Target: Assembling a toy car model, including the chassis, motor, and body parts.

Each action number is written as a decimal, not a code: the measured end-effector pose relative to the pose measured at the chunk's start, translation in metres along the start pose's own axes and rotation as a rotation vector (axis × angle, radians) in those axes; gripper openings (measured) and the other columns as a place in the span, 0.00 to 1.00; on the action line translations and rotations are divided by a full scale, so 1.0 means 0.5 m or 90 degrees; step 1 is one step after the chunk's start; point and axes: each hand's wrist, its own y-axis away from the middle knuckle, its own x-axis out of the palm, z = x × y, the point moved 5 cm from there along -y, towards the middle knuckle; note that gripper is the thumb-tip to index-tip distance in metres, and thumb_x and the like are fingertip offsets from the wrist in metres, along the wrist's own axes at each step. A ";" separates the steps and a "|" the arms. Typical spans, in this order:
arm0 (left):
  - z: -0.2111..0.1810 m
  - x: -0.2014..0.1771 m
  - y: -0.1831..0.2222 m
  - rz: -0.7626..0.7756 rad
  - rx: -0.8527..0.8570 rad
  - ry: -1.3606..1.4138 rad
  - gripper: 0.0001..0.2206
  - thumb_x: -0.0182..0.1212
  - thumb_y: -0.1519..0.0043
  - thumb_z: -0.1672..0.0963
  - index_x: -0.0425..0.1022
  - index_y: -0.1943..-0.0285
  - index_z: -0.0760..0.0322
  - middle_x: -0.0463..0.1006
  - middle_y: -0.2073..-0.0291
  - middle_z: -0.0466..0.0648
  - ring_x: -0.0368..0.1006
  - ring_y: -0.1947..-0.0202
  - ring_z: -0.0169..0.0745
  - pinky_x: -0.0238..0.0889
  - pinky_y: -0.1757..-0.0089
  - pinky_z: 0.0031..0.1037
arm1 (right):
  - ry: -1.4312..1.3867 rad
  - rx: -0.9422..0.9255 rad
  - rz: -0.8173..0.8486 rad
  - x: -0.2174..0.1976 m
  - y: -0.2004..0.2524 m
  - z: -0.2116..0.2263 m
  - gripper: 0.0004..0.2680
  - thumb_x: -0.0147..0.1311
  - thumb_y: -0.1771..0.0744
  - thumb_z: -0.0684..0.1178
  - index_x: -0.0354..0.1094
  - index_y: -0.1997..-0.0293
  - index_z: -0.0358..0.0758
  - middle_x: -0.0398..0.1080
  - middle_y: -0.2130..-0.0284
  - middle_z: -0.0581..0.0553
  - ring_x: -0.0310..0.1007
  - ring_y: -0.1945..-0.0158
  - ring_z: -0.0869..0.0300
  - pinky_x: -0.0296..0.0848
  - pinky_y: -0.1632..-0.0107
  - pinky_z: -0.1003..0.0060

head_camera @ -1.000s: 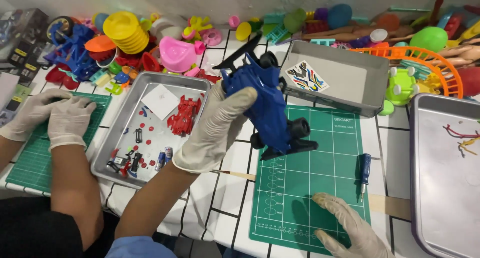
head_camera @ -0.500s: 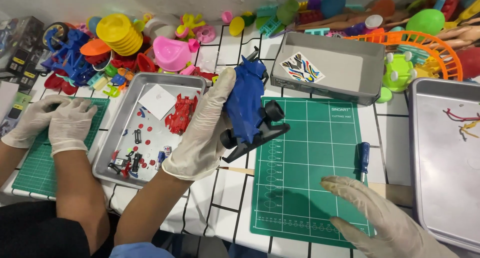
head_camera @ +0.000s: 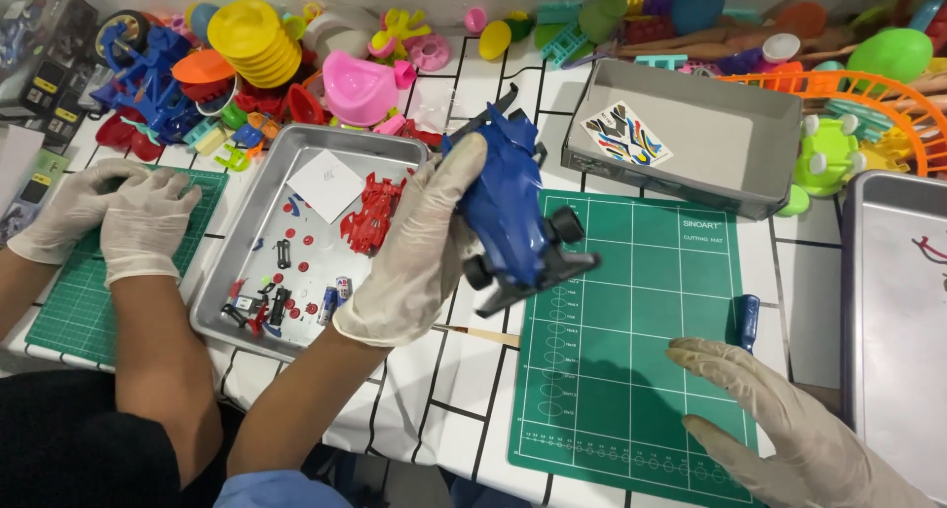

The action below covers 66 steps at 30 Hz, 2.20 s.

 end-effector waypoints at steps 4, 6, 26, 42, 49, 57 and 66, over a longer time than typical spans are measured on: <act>0.069 -0.031 -0.005 -0.029 0.153 -0.142 0.27 0.72 0.54 0.51 0.72 0.46 0.64 0.81 0.55 0.51 0.76 0.56 0.39 0.74 0.51 0.31 | -0.080 0.014 -0.085 0.001 -0.031 0.021 0.30 0.65 0.40 0.42 0.57 0.30 0.49 0.72 0.37 0.47 0.75 0.36 0.56 0.69 0.33 0.59; 0.123 -0.024 0.003 0.086 0.191 -0.096 0.27 0.75 0.51 0.57 0.69 0.44 0.68 0.82 0.51 0.62 0.83 0.52 0.53 0.83 0.51 0.38 | -0.475 0.305 -0.101 0.029 -0.046 0.013 0.30 0.62 0.42 0.59 0.62 0.33 0.42 0.73 0.37 0.42 0.77 0.35 0.52 0.74 0.33 0.52; 0.289 -0.081 0.037 0.273 -0.170 0.022 0.47 0.86 0.44 0.46 0.53 0.24 0.64 0.79 0.43 0.76 0.79 0.44 0.72 0.72 0.48 0.62 | -0.782 0.518 -0.178 0.058 -0.038 -0.034 0.07 0.62 0.35 0.47 0.70 0.60 0.36 0.77 0.66 0.41 0.77 0.63 0.55 0.77 0.57 0.63; 0.248 -0.108 0.016 -0.109 -0.123 -0.192 0.39 0.58 0.52 0.65 0.59 0.26 0.59 0.77 0.51 0.71 0.72 0.51 0.58 0.66 0.46 0.52 | -0.517 0.325 -0.193 -0.010 -0.008 0.013 0.31 0.53 0.36 0.68 0.55 0.30 0.37 0.63 0.33 0.37 0.68 0.32 0.49 0.69 0.32 0.53; 0.284 -0.112 0.070 0.011 -0.134 -0.271 0.55 0.71 0.56 0.51 0.39 0.19 0.60 0.74 0.33 0.59 0.75 0.33 0.51 0.59 0.35 0.55 | -0.355 0.483 -0.298 -0.136 0.125 -0.009 0.19 0.54 0.38 0.40 0.71 0.40 0.32 0.84 0.50 0.38 0.86 0.47 0.53 0.81 0.44 0.61; 0.402 -0.113 0.164 0.458 -0.267 0.019 0.45 0.62 0.30 0.52 0.19 0.20 0.51 0.38 0.24 0.70 0.59 0.30 0.74 0.70 0.44 0.54 | -0.349 0.307 -0.291 -0.178 0.575 -0.789 0.24 0.47 0.32 0.56 0.55 0.27 0.39 0.61 0.39 0.44 0.65 0.40 0.56 0.70 0.40 0.59; 0.292 -0.138 0.043 0.352 0.143 -0.986 0.37 0.62 0.44 0.46 0.51 0.24 0.34 0.81 0.44 0.40 0.87 0.60 0.33 0.93 0.74 0.31 | 0.191 0.743 -0.148 -0.315 0.232 -0.275 0.10 0.55 0.32 0.46 0.75 0.46 0.40 0.78 0.54 0.38 0.76 0.52 0.47 0.72 0.51 0.52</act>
